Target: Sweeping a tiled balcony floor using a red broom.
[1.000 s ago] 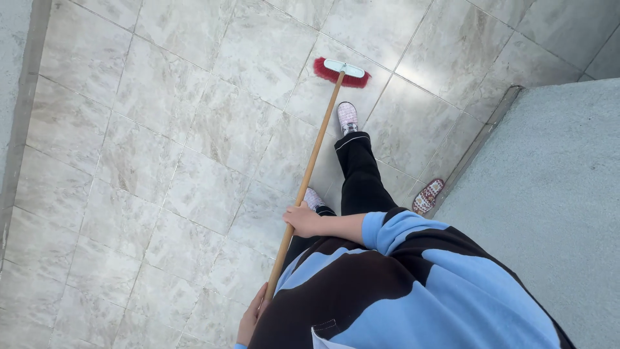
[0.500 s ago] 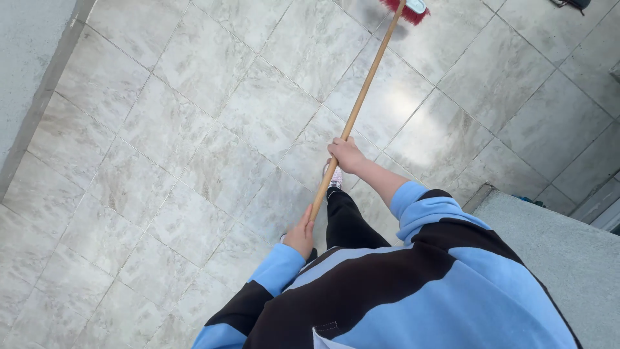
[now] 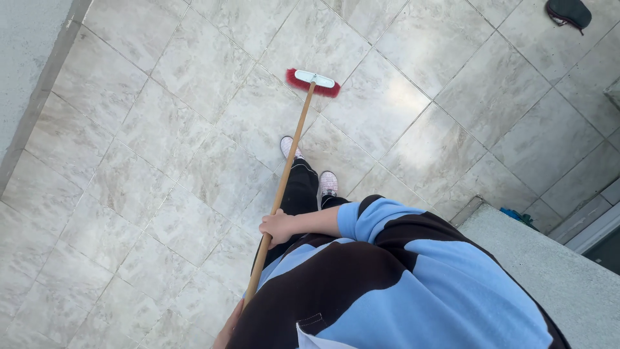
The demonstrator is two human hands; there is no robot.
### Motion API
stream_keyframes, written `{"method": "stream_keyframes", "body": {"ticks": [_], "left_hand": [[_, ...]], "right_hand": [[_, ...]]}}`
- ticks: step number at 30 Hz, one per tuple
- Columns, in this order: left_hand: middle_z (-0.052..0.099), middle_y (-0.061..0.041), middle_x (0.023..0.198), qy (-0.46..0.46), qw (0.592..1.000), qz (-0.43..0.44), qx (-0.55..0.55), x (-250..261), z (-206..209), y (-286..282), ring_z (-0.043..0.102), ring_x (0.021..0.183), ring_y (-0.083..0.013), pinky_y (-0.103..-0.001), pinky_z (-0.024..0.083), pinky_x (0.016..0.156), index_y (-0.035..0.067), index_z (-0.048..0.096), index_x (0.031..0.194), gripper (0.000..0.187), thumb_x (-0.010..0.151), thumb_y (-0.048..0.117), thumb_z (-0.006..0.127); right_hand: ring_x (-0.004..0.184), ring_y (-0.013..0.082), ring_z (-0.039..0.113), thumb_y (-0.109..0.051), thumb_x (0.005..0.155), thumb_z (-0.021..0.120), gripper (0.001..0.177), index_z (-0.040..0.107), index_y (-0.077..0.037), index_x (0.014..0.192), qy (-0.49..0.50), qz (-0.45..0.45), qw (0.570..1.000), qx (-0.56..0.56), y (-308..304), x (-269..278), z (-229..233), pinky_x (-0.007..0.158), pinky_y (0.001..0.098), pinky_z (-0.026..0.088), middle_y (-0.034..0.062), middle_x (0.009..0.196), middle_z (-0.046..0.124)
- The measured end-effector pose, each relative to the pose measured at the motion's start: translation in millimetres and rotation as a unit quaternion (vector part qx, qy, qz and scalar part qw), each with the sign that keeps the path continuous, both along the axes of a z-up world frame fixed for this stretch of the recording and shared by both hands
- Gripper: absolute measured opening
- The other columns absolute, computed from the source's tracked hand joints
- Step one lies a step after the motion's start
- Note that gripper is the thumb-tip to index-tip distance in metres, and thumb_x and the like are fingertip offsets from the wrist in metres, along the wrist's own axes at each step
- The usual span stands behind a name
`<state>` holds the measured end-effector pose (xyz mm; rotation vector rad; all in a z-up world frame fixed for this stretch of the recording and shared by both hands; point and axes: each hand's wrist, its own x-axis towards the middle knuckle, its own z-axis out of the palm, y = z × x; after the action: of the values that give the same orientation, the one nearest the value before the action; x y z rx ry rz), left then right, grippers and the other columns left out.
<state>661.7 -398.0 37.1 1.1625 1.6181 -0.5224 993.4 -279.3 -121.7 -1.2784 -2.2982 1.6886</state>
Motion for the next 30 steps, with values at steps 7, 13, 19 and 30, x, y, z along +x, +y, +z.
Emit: {"method": "stream_keyframes", "body": {"ticks": [7,13,19,30], "left_hand": [[0.076,-0.005,0.102,-0.043,0.996,0.062,0.054,208,-71,206,0.062,0.069,-0.0164,-0.027,0.052,0.068,0.022,0.060,0.146,0.047,0.100,0.019,0.052],[0.073,-0.004,0.127,-0.112,0.970,-0.117,0.184,399,-134,401,0.071,0.108,-0.0321,-0.039,0.056,0.090,0.030,0.050,0.149,0.048,0.101,0.026,0.049],[0.067,-0.002,0.138,-0.066,0.974,-0.186,0.111,342,-112,428,0.069,0.116,-0.0298,-0.037,0.055,0.094,0.037,0.044,0.152,0.054,0.099,0.030,0.048],[0.078,0.010,0.127,0.095,0.953,-0.286,-0.028,278,67,480,0.081,0.106,-0.0126,-0.025,0.066,0.092,0.037,0.054,0.144,0.047,0.097,0.033,0.055]], "right_hand": [[0.094,0.0315,0.047,-0.024,0.080,0.084,0.027,0.065,-0.025,0.100,-0.069,-0.173,0.981,0.044,154,129,-146,0.090,0.0372,0.046,-0.0041,0.111,0.059],[0.110,0.0315,0.054,-0.024,0.090,0.074,0.019,0.068,-0.016,0.107,-0.357,-0.225,0.903,0.086,360,334,-127,0.093,0.0416,0.051,0.0006,0.112,0.064],[0.097,0.0330,0.055,-0.010,0.090,0.066,0.015,0.071,-0.018,0.102,-0.230,-0.257,0.938,0.029,358,304,-113,0.091,0.0386,0.052,0.0023,0.111,0.062],[0.090,0.0260,0.061,-0.060,0.074,0.081,0.067,0.071,-0.005,0.110,-0.053,-0.111,0.972,-0.202,325,210,9,0.082,0.0373,0.054,0.0138,0.109,0.060]]}}
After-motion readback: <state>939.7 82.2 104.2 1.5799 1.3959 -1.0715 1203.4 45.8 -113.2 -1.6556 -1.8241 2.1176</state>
